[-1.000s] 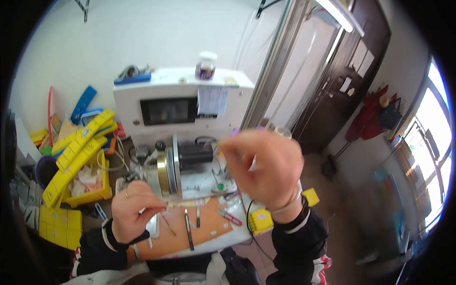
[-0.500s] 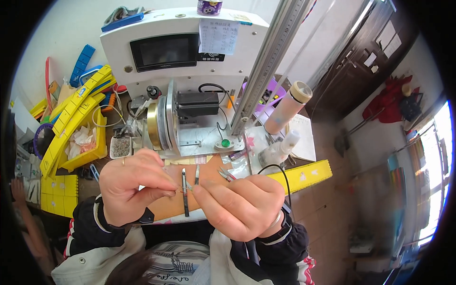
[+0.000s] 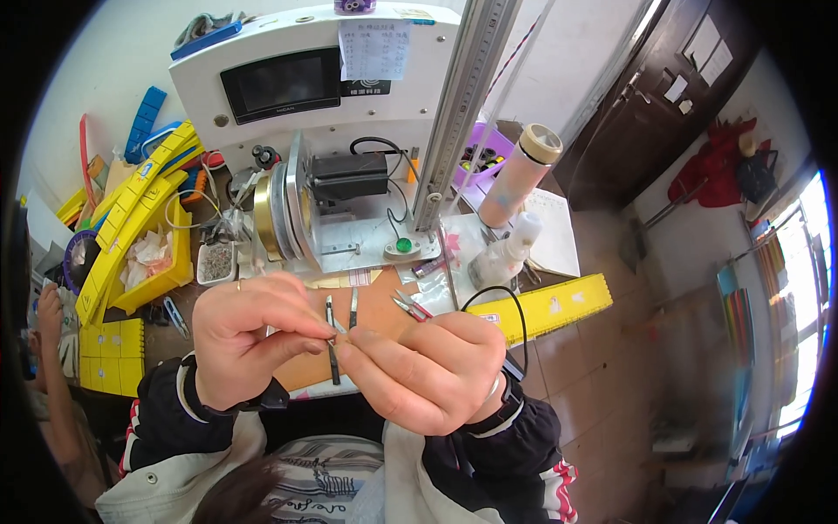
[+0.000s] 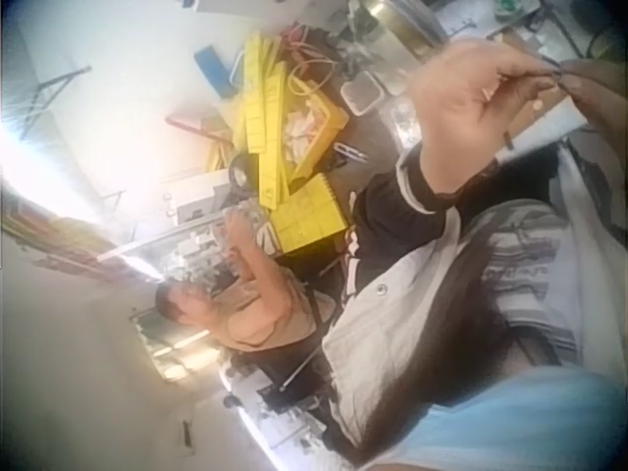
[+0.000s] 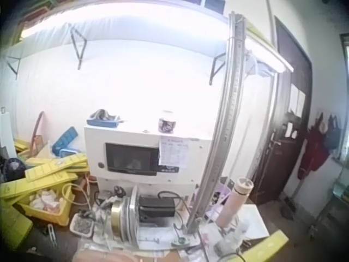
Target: Manually assembling small electronic parts using tweezers, adhesive, and a specialized machine at a workbench.
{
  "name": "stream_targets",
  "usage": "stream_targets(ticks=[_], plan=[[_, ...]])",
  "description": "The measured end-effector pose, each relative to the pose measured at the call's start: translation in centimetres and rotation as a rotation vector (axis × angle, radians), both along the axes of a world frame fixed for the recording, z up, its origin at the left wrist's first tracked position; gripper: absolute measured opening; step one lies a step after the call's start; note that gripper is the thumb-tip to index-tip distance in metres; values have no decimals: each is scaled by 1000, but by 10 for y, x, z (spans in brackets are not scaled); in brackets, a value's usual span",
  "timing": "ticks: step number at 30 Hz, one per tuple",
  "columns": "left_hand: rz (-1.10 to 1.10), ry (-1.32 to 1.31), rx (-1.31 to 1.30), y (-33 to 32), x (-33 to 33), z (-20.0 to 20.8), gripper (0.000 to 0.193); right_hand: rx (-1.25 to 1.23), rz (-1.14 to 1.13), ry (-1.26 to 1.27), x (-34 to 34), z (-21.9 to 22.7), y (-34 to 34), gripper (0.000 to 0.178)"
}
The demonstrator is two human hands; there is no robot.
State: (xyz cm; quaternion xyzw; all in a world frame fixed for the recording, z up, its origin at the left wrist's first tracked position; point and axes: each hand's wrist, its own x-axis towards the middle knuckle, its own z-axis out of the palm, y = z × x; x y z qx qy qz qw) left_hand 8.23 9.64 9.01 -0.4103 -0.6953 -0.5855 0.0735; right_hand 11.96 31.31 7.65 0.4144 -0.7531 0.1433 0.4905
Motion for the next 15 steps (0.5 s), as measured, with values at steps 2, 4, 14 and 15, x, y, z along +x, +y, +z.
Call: stream_targets(ticks=[2, 4, 14, 15], plan=[[-42, -69, 4, 2, 2, -4, 12, -16, 0, -3, 1, -3, -1, 29], [-51, -224, 8, 2, 3, -12, 11, -32, -11, -10, 5, -6, -1, 30], [139, 40, -8, -15, 7, -13, 10, -289, -318, -590, 32, -16, 42, 21], [125, 69, -12, -18, 7, -13, 12, -386, -381, -762, 44, -13, 48, 16]])
